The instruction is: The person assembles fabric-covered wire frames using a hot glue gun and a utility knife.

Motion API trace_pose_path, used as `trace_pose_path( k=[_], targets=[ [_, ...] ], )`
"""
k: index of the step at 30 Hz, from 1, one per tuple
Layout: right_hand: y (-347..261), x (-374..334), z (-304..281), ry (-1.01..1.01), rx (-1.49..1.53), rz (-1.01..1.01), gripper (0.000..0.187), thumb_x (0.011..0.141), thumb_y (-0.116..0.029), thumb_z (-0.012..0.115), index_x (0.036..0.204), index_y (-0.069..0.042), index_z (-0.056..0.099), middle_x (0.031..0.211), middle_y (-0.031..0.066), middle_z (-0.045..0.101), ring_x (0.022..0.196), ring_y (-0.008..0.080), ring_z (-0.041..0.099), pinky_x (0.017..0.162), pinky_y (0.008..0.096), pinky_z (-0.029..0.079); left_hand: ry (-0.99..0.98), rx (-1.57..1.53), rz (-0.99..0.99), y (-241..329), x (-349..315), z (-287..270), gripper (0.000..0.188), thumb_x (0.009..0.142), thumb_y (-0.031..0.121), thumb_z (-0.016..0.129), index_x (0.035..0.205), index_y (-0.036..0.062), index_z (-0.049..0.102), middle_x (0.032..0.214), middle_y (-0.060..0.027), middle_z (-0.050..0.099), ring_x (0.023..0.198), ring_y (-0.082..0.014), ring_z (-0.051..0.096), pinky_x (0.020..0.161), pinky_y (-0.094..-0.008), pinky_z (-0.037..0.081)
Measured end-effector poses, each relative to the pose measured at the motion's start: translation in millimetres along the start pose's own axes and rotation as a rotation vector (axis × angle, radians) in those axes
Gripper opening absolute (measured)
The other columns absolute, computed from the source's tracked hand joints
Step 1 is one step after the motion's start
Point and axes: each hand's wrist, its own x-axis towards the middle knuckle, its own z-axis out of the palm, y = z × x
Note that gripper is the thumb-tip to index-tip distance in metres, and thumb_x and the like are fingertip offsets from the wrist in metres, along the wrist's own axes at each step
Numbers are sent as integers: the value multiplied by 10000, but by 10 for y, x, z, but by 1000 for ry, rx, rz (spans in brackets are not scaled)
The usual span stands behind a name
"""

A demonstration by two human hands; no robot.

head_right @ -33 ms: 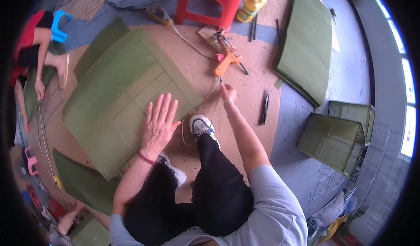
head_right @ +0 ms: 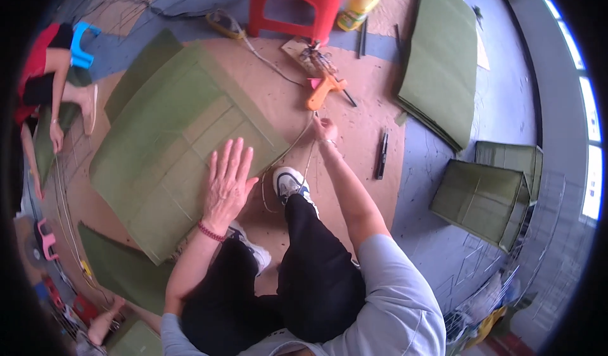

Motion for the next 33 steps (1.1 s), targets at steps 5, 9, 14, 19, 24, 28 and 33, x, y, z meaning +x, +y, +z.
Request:
trace_pose_path(
  k=[5,9,14,19,24,28,33],
  targets=[
    [-259,-10,314,146,-410,-120,668,614,-439,763,1060,10,547,927,185,640,815,291,627,712,364,496,-50,100,-10,-22,-27,31,676,836,364,552,1386,82,281,1449,-120,240,1343,-280,224,1078,-479,225],
    [-371,240,336,141,-208,-212,606,637,-378,770,1025,12,515,941,182,634,884,295,623,740,382,483,-66,116,-14,-14,0,-6,676,838,371,546,1387,80,280,1451,-134,233,1343,-286,225,1076,-476,231],
    [-694,541,480,86,-439,-173,686,616,-438,785,1056,5,501,953,147,617,866,219,618,706,356,495,-84,130,-39,-27,-34,-68,650,845,407,515,1370,76,321,1442,-140,254,1337,-288,238,1075,-473,234],
    [-848,715,134,-137,634,172,302,673,-7,642,901,-71,456,657,79,526,446,200,513,364,294,373,-60,26,4,71,46,58,656,830,311,577,1366,40,313,1443,-148,247,1336,-294,237,1075,-466,242],
    [-1084,-294,-447,-172,586,-292,534,687,-38,725,1116,-72,410,883,49,536,714,157,567,576,271,450,8,26,-55,-21,-14,-76,633,823,235,591,1358,30,320,1435,-137,263,1335,-285,242,1076,-449,252],
    [-1148,-1166,-1195,-580,1029,-243,548,801,-235,631,1241,-7,398,1208,172,512,1059,305,547,899,406,447,-24,16,3,-65,-34,36,627,871,290,511,1377,13,266,1453,-135,225,1348,-288,210,1093,-425,219],
    [-1004,-1486,-1489,-517,823,-350,601,733,-197,653,1247,-19,396,1165,157,519,1087,309,519,831,403,489,75,-196,8,-50,-38,95,604,817,152,568,1344,-9,321,1431,-146,267,1334,-292,243,1090,-426,232]
  ],
)
